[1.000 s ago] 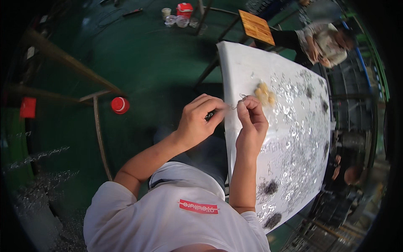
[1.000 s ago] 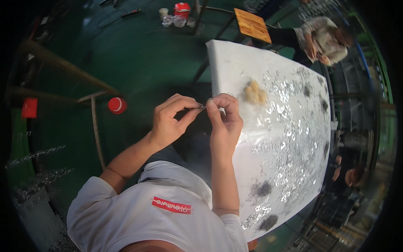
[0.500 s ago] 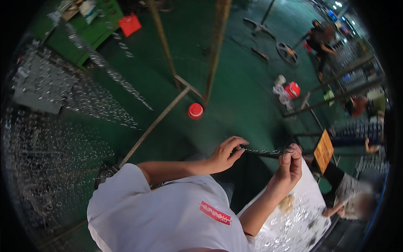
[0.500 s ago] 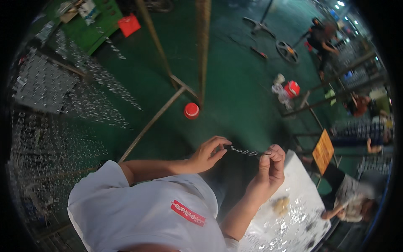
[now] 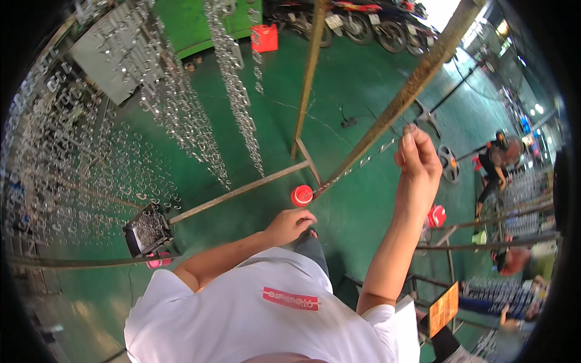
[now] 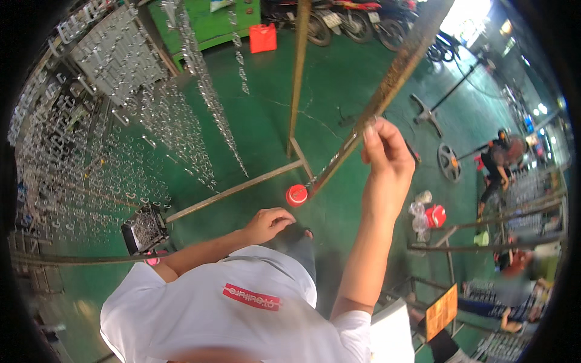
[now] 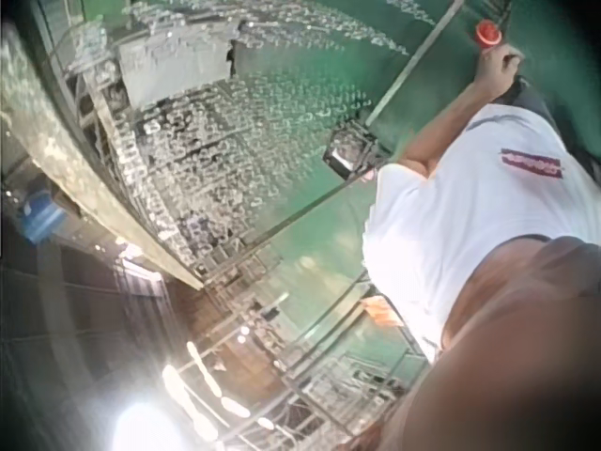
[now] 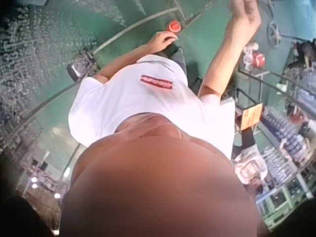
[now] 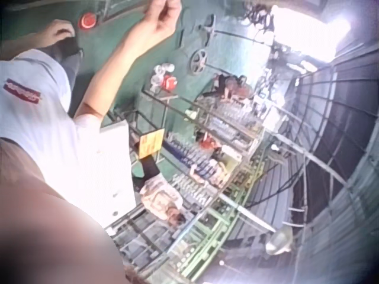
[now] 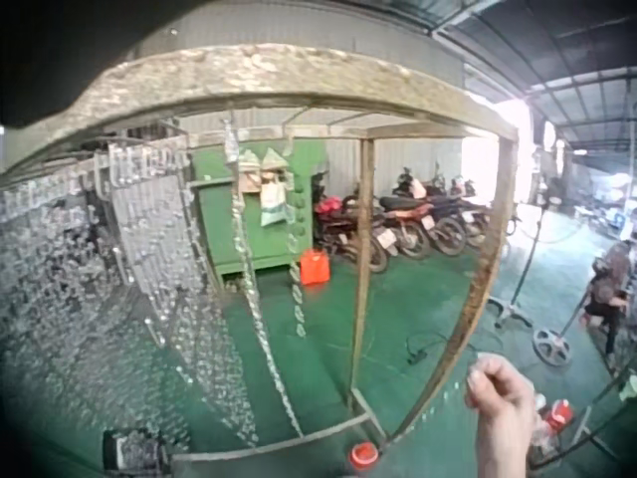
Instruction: The person repeatedly picks small metal hooks and S-shaped clips from a white table, links them together by hand, and hangs the assembled chains on a nearby metal rack. The process is continuous and repetitive throughout the clip.
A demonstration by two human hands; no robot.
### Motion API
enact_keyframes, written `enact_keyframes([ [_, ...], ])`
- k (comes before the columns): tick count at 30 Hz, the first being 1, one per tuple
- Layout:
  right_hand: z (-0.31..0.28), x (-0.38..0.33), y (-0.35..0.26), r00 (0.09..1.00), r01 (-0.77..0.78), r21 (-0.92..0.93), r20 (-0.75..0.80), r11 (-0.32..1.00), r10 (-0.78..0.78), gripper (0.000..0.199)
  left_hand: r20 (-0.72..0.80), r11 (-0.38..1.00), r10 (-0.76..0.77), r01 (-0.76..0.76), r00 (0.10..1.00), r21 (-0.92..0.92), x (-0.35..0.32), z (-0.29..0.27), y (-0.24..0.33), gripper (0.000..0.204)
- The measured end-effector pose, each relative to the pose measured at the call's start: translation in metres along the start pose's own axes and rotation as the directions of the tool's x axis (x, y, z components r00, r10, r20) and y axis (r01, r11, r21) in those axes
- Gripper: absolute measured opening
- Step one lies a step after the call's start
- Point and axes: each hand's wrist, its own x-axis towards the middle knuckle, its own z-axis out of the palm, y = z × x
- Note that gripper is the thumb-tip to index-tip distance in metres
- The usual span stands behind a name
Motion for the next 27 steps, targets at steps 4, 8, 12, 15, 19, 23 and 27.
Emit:
enact_keyframes([
  [4,0.034,0.066,0.004,0.974,-0.011,0.121,0.227,0.993,-0.016,0.014,-0.186,0.988,-0.108,0.125,0.977,0.085,-0.009,-0.008,-0.038,0.015],
  [8,0.076,0.121,0.006,0.91,-0.041,0.216,0.412,0.976,-0.053,0.016,-0.399,0.916,-0.334,0.394,0.854,0.076,-0.031,-0.01,-0.074,0.016],
  [12,0.119,0.169,0.005,0.826,-0.052,0.287,0.55,0.956,-0.12,0.019,-0.593,0.855,-0.437,0.518,0.677,-0.038,-0.049,-0.003,-0.101,0.016],
  [15,0.151,0.204,0.005,0.788,-0.043,0.291,0.598,0.956,-0.147,0.021,-0.665,0.772,-0.508,0.631,0.547,-0.071,-0.06,0.007,-0.122,0.015],
  [19,0.191,0.244,0.005,0.714,-0.071,0.362,0.669,0.93,-0.206,0.022,-0.762,0.716,-0.5,0.691,0.412,-0.097,-0.074,0.023,-0.158,0.013],
  [23,0.222,0.27,-0.001,0.706,-0.029,0.367,0.666,0.93,-0.241,0.021,-0.823,0.679,-0.485,0.72,0.294,-0.143,-0.097,0.04,-0.195,0.014],
  [27,0.243,0.293,-0.011,0.705,0.045,0.323,0.66,0.945,-0.26,0.021,-0.827,0.588,-0.532,0.782,0.182,-0.206,-0.131,0.057,-0.229,0.015],
])
